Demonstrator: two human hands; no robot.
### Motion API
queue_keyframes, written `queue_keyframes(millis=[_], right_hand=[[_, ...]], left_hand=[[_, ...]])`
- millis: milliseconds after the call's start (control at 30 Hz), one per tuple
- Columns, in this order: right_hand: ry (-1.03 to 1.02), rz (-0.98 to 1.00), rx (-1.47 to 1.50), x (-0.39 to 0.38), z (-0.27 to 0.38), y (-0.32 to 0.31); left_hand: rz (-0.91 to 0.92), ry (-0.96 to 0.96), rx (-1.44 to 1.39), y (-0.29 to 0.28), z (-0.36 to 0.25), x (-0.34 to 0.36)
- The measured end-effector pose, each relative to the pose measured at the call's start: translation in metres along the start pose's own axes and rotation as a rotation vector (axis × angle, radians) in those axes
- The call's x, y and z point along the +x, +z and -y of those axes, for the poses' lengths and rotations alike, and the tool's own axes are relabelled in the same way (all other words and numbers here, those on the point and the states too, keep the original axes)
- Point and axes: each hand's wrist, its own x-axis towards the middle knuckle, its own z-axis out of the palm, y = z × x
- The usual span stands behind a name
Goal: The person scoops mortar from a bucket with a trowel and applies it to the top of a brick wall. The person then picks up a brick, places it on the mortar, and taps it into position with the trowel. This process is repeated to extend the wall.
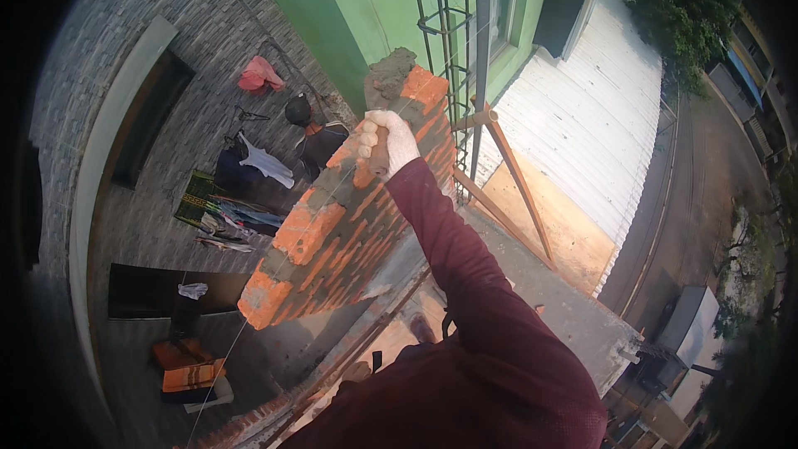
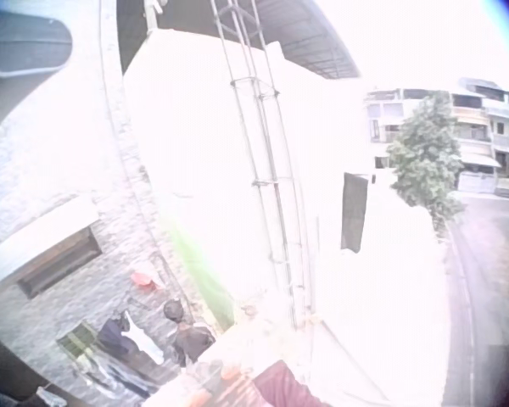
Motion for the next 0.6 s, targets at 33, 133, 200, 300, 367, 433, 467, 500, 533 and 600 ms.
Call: queue_keyframes(millis=[33, 133, 200, 300, 367, 433, 467, 500, 533, 600], right_hand=[[0.036, 0.084, 0.217, 0.016, 0.009, -0.023], [0.012, 0.093, 0.203, 0.026, 0.009, -0.057], [0.048, 0.116, 0.024, 0.000, 0.006, -0.052], [0.030, 0.019, -0.314, -0.041, 0.016, -0.033], [0.021, -0.139, -0.631, -0.086, 0.034, -0.020], [0.002, -0.200, -0.751, -0.116, 0.064, -0.048], [0.029, -0.346, -0.823, -0.127, 0.075, -0.059], [0.059, -0.345, -0.883, -0.124, 0.093, -0.089], [0.084, -0.339, -0.941, -0.119, 0.102, -0.104], [0.119, -0.294, -1.029, -0.098, 0.111, -0.113]], left_hand=[[0.036, -0.010, -0.040, 0.008, 0.000, 0.001], [-0.037, -0.184, -0.100, 0.014, 0.004, -0.029], [-0.084, -0.266, -0.141, 0.016, 0.010, -0.049], [-0.116, -0.342, -0.186, 0.021, 0.011, -0.057], [-0.136, -0.374, -0.226, 0.024, 0.015, -0.062], [-0.144, -0.390, -0.252, 0.027, 0.009, -0.054], [-0.145, -0.403, -0.262, 0.028, 0.006, -0.049], [-0.138, -0.408, -0.265, 0.029, -0.001, -0.041], [-0.138, -0.419, -0.265, 0.029, -0.009, -0.035], [-0.155, -0.437, -0.284, 0.030, -0.026, -0.022]])
